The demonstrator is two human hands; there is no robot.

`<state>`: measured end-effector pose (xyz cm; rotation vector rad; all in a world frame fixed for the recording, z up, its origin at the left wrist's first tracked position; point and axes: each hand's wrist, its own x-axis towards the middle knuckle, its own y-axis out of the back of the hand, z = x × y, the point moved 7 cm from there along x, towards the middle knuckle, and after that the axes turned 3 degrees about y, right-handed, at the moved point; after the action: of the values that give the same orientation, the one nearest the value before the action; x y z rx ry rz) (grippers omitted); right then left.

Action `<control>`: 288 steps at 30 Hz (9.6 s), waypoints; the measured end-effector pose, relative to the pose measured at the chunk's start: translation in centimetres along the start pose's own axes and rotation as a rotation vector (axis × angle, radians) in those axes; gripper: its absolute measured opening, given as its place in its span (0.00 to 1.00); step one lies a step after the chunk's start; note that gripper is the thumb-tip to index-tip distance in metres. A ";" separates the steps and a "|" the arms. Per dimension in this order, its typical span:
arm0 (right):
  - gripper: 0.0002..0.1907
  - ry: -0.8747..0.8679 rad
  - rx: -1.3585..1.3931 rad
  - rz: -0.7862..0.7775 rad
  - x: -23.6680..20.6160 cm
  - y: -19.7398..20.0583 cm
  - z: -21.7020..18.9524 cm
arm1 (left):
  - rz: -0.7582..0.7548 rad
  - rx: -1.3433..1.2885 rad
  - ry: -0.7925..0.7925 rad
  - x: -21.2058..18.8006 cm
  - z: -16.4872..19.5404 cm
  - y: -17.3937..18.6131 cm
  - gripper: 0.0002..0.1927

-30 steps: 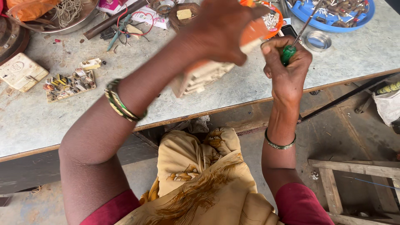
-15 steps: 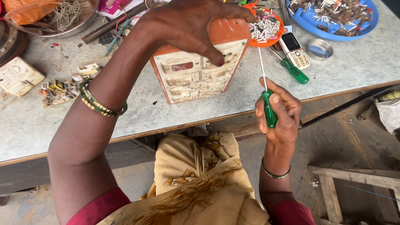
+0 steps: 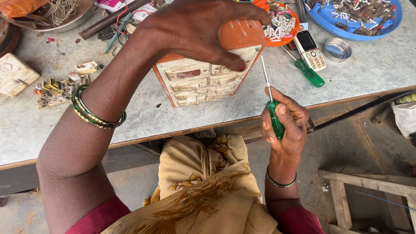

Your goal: The person uses a screwdriver to remove screws from an orange electrical box, opens it, and then adjusts wires inside the internal board. The person manipulates yellow and red wires and tightens connections with the screwdriver.

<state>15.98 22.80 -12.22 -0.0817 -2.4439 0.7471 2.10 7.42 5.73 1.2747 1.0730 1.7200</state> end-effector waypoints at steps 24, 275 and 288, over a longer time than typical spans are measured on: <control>0.20 -0.026 -0.084 0.004 -0.6 -0.4 -0.7 | 0.128 0.077 -0.005 0.4 1.7 -0.3 0.29; 0.03 0.461 -1.132 0.140 6.4 -0.5 3.4 | -0.002 0.528 0.134 0.6 0.3 -7.6 0.39; 0.11 0.061 -0.506 0.141 7.3 0.1 3.2 | 0.090 0.444 0.062 0.7 0.5 -6.7 0.39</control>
<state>8.16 22.87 -10.77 -0.4657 -2.5288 0.1621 2.90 10.73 -0.06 1.5651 1.5133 1.6491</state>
